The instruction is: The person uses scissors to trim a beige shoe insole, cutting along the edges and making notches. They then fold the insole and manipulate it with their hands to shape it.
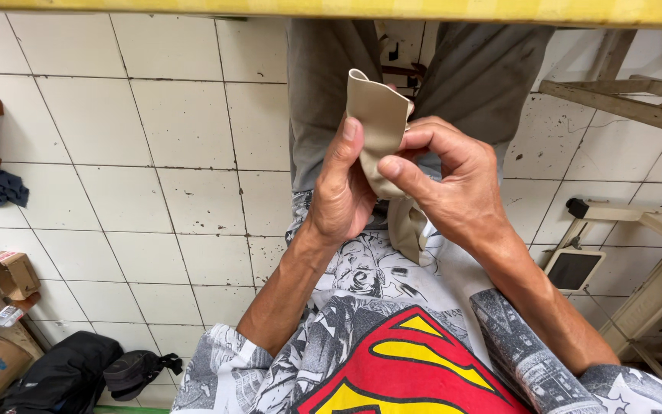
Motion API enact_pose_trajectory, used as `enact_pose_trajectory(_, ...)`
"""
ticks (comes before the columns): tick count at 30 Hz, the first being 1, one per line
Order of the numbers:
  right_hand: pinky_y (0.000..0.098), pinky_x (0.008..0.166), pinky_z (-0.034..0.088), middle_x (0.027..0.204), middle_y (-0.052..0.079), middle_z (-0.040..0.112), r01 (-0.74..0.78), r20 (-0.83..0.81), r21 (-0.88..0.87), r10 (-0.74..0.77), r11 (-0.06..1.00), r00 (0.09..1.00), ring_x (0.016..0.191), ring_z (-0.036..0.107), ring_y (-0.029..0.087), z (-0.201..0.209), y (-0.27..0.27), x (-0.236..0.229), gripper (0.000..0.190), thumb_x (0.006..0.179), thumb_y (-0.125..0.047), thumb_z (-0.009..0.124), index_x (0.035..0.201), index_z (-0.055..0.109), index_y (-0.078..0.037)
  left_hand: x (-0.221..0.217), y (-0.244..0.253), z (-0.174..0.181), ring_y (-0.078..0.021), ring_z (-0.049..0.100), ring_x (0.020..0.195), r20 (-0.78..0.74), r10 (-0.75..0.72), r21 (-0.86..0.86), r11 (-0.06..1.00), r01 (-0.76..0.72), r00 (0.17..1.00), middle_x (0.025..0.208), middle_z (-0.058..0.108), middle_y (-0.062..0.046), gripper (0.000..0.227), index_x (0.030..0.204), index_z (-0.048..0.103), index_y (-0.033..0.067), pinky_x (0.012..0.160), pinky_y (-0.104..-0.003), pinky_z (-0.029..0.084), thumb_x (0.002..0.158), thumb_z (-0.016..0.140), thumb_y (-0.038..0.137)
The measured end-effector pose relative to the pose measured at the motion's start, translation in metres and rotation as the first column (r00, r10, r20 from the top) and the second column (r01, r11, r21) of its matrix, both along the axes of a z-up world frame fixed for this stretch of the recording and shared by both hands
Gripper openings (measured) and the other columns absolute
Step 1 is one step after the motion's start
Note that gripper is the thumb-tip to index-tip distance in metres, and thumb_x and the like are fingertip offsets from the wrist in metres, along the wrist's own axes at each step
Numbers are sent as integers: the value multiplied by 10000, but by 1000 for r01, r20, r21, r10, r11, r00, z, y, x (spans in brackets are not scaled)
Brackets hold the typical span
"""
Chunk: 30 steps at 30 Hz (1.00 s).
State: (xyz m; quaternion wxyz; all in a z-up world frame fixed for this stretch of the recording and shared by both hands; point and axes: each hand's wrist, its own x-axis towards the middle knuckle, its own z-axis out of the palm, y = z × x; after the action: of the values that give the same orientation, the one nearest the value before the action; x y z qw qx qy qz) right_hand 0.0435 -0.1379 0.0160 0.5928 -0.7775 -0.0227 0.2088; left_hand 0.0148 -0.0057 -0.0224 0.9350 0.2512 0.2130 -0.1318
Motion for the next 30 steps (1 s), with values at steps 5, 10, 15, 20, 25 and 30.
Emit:
enact_pose_trajectory(5, 267, 678, 433, 790, 55, 576, 18, 138, -69, -9, 997, 990, 735, 522, 138, 7, 5, 4, 200, 946, -79, 699, 787, 590, -27, -6, -12, 0, -166, 565, 1038, 22, 47, 77, 996, -49, 999, 1112, 599, -79, 431, 1232, 525, 30, 911, -287, 475, 1021, 494, 405)
enact_pose_trajectory(10, 292, 649, 403, 734, 49, 545, 20, 235, -186, 25, 982, 972, 686, 490, 149, 3, 2, 5, 256, 954, -55, 725, 755, 566, -32, 4, -21, 17, -84, 437, 596, -83, 21, -4, 1000, -22, 996, 682, 468, 10, 379, 897, 562, 83, 462, -233, 335, 996, 423, 422)
enact_pose_trajectory(15, 244, 650, 427, 762, 20, 576, 80, 140, -225, -49, 971, 989, 702, 516, 106, 3, 6, 7, 237, 938, -68, 771, 768, 606, -61, 4, -23, 6, -46, 539, 739, -153, 9, -151, 988, -32, 988, 896, 631, -2, 543, 1186, 597, 3, 572, -191, 385, 1018, 428, 491)
enact_pose_trajectory(20, 322, 928, 497, 857, 60, 611, 7, 50, -180, 2, 984, 999, 813, 579, 135, 3, -3, 1, 142, 941, -150, 689, 916, 619, -28, 5, -23, 6, -235, 648, 986, -196, 151, -173, 967, -186, 969, 1034, 673, -167, 544, 1142, 613, -45, 941, -352, 512, 994, 502, 467)
enact_pose_trajectory(25, 283, 769, 461, 870, 71, 597, -72, 82, -161, 87, 984, 993, 806, 557, 156, 6, -7, -6, 150, 975, -128, 632, 862, 619, -30, 5, -23, 7, -219, 656, 924, -318, 135, -71, 984, -165, 939, 1003, 679, -158, 571, 1116, 639, 4, 847, -357, 527, 930, 527, 533)
enact_pose_trajectory(30, 270, 771, 464, 850, 57, 598, -59, 71, -130, 68, 990, 995, 783, 549, 144, 7, -4, -7, 146, 945, -123, 680, 836, 623, -45, 4, -25, 9, -220, 636, 964, -348, 141, -7, 988, -153, 927, 1018, 665, -158, 620, 1107, 630, 11, 917, -366, 501, 913, 480, 580)
